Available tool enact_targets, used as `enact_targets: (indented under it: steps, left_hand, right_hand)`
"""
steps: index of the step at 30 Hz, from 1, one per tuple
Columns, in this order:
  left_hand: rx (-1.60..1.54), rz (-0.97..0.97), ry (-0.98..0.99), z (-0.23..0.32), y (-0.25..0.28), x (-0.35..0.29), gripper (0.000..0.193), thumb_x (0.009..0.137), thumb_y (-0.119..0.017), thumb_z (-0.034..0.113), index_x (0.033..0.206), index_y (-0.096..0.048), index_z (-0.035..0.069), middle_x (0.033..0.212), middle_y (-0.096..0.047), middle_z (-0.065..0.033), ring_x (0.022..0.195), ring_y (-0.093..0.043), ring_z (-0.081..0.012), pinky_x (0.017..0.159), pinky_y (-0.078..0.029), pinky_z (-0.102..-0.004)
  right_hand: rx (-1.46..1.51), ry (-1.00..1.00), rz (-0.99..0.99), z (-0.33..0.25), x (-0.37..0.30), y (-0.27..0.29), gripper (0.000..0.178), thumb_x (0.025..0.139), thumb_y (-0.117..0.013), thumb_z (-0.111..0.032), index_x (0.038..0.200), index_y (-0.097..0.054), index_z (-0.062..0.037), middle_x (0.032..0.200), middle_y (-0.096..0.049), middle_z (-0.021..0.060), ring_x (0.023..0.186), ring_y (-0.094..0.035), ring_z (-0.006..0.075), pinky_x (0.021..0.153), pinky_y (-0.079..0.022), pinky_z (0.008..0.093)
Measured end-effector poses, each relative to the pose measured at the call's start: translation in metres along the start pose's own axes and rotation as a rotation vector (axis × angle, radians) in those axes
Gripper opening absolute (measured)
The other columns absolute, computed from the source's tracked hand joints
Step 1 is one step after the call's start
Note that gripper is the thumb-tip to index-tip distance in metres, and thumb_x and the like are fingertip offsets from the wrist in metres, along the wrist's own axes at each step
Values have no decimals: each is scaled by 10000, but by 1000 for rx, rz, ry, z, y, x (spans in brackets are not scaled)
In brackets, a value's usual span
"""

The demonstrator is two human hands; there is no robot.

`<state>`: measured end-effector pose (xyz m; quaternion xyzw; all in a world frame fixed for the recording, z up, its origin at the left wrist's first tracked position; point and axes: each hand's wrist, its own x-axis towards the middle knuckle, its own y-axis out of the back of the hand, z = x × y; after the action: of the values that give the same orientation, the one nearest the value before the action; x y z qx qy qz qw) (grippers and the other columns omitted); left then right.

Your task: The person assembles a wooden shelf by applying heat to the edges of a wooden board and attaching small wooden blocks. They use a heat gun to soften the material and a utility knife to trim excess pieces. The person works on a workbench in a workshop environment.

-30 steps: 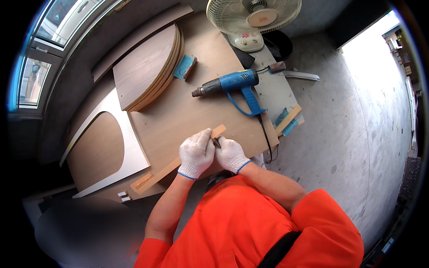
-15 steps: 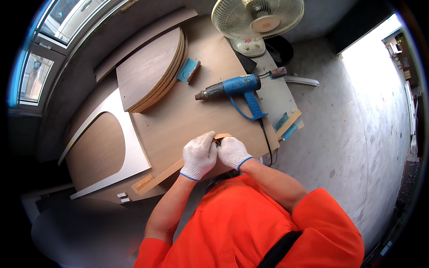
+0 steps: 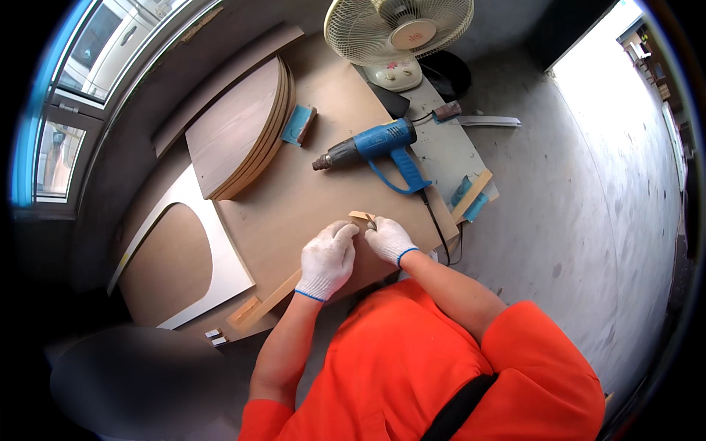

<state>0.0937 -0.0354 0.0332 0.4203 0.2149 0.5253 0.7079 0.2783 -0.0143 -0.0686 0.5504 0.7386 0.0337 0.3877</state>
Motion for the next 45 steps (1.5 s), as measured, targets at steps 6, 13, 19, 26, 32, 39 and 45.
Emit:
enact_targets:
  steps: [6,13,19,26,32,39,45]
  left_hand:
    - [-123,6,54,-2,4,8,334,925,-695,30,1256,-696,69,1237,-774,-183,1038,-782,-375,903,-633,-433]
    - [93,228,162,-29,6,-50,516,865,-875,135,1326,-670,27,1203,-790,-187,1115,-775,-379,965,-622,-449]
    - [115,606,200,-26,32,-143,278,875,-872,46,1099,-710,76,1078,-767,-142,999,-741,-348,882,-563,-462]
    - [-399,1561,951,-62,38,-260,93,1041,-740,49,1123,-709,18,970,-740,-34,845,-688,-94,781,-576,-255]
    - [-717,1651,1058,-55,32,-269,261,1007,-707,20,1266,-680,33,956,-709,-19,808,-694,-106,705,-554,-258]
    - [-938,1540,1113,-66,-4,-291,266,1073,-620,109,1318,-675,19,927,-721,-37,728,-685,-137,677,-554,-292]
    - [-1104,871,1272,-26,-70,-287,443,1026,-703,122,1451,-614,34,1231,-756,-133,1083,-764,-290,893,-634,-429]
  right_hand:
    - [166,-65,153,14,-14,-1,333,1008,-620,-265,1138,-738,17,1003,-775,257,956,-750,428,894,-576,497]
    - [506,138,-80,-18,-43,10,365,1076,-691,-345,1210,-725,-7,946,-749,135,886,-720,255,838,-578,400]
    - [595,136,-271,-71,-30,18,298,1072,-747,-251,1290,-714,-51,929,-690,5,781,-654,74,649,-508,235]
    - [426,123,-256,-81,-33,21,217,1086,-697,-237,1203,-704,-55,813,-684,22,593,-600,72,514,-462,243]
    - [474,77,-242,-81,-35,22,240,1081,-678,-230,1228,-687,-41,770,-685,68,497,-548,92,450,-421,249]
    - [499,61,-220,-65,-49,21,223,1072,-669,-233,1192,-680,-45,759,-682,85,471,-530,96,439,-411,256]
    - [510,-94,-243,-33,-69,20,233,1001,-698,-177,1182,-663,-36,741,-654,81,464,-535,120,423,-418,291]
